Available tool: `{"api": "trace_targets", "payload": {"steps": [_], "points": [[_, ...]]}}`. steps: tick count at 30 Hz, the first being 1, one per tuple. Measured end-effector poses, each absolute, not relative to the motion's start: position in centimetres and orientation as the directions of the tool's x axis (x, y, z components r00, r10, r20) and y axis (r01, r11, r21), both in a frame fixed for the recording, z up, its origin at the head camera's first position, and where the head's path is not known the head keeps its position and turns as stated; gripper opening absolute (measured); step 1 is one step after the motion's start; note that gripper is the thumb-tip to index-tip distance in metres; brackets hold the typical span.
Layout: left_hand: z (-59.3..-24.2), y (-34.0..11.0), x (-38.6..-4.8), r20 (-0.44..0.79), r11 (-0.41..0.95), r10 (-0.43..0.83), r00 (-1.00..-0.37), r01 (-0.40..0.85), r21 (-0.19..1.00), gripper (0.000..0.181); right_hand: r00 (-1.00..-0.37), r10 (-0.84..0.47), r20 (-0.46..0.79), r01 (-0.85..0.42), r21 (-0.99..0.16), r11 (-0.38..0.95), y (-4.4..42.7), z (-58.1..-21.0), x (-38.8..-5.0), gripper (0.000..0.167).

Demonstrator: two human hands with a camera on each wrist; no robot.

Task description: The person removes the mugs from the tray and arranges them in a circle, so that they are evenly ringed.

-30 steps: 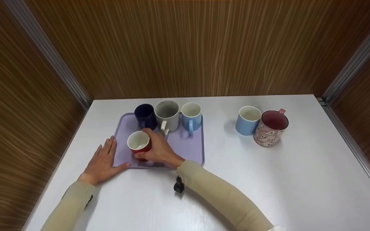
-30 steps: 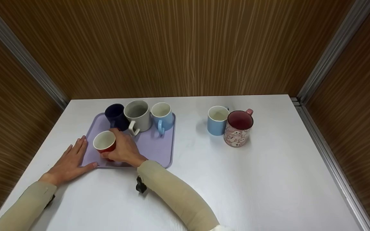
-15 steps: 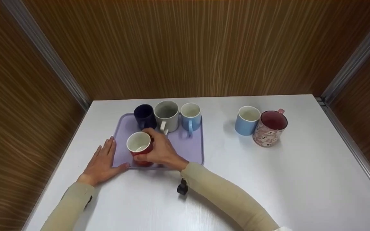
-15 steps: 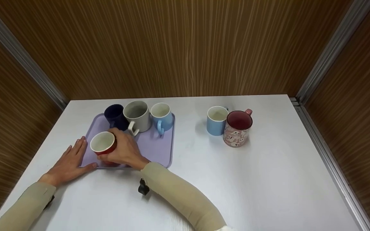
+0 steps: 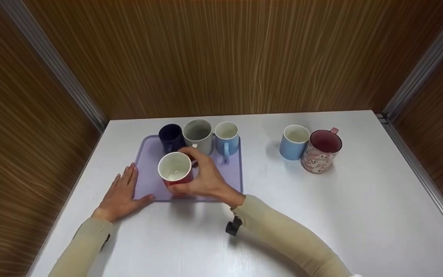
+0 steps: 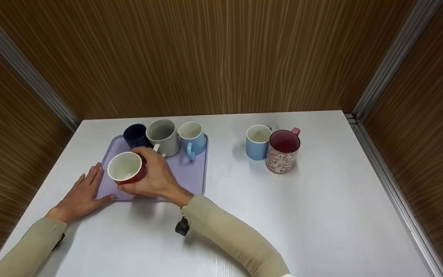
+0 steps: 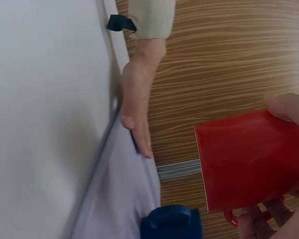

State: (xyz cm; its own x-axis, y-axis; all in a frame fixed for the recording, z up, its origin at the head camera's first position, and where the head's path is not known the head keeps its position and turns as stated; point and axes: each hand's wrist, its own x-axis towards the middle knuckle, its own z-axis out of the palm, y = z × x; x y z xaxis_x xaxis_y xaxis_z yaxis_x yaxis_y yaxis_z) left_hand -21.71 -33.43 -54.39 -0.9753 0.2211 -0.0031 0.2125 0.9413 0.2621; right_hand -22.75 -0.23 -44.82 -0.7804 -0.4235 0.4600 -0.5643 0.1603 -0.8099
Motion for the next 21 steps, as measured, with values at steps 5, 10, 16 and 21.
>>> {"api": "trace_targets", "payload": {"steps": [5, 10, 16, 21], "points": [[-54.3, -33.5, -21.5, -0.008, 0.937, 0.226, -0.974, 0.215, 0.275, 0.122, -0.793, -0.382, 0.475, -0.557, -0.819, 0.139, 2.0, -43.7, -22.3, 0.085], [-54.1, -33.5, -21.6, -0.014, 0.935, 0.236, -0.972, 0.223, 0.275, 0.122, -0.819, -0.341, 0.461, -0.529, -0.836, 0.142, 4.5, -43.0, -22.0, 0.086], [-54.0, -33.6, -21.6, -0.003, 0.93, 0.251, -0.968, 0.24, 0.278, 0.12, -0.827, -0.295, 0.478, -0.539, -0.824, 0.174, 7.7, -42.9, -22.1, 0.084], [-54.3, -33.5, -21.6, 0.004, 0.93, 0.254, -0.967, 0.245, 0.273, 0.119, -0.834, -0.27, 0.482, -0.539, -0.816, 0.209, 10.5, -43.0, -22.0, 0.084]]}}
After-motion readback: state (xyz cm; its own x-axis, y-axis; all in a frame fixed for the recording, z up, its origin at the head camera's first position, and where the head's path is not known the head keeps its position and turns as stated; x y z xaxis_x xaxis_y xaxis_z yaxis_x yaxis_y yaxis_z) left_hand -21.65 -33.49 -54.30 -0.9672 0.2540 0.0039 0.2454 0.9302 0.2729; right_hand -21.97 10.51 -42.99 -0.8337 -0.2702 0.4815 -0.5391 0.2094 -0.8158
